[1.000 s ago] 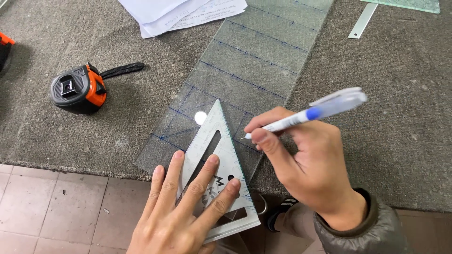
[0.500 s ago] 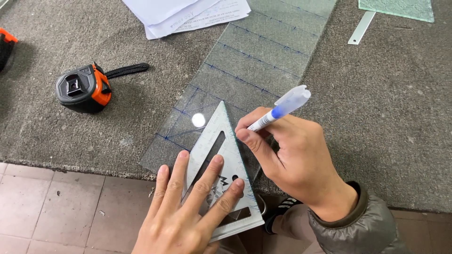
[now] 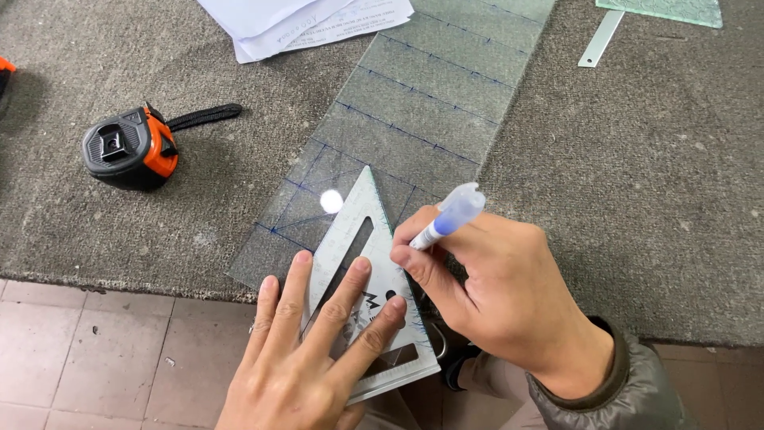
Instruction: Drawing a grid pattern on a glass sheet using a speed square and a marker for layout purposes.
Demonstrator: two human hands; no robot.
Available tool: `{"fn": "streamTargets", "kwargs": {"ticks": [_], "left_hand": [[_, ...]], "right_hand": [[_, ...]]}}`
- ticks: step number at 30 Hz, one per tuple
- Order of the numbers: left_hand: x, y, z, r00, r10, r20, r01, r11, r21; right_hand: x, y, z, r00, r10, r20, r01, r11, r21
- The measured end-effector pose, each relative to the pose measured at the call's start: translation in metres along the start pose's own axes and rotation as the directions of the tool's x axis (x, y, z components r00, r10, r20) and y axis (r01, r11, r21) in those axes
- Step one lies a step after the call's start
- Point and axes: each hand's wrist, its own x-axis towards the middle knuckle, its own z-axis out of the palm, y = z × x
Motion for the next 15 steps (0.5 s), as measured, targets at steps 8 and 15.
{"fn": "streamTargets", "kwargs": {"ticks": [8, 15], "left_hand": [[-0.002, -0.001, 0.001, 0.999, 0.001, 0.033, -0.002, 1.000, 0.029], [-0.006, -0.004, 0.004, 0.999, 0.027, 0.033, -0.028, 0.999, 0.032]], "right_hand": [[-0.016, -0.008, -0.009, 0.997, -0.022, 0.079, 0.019, 0.999, 0.040], [-0.019, -0.016, -0.011, 0.997, -0.013, 0.078, 0.012, 1.000, 0.023]]}}
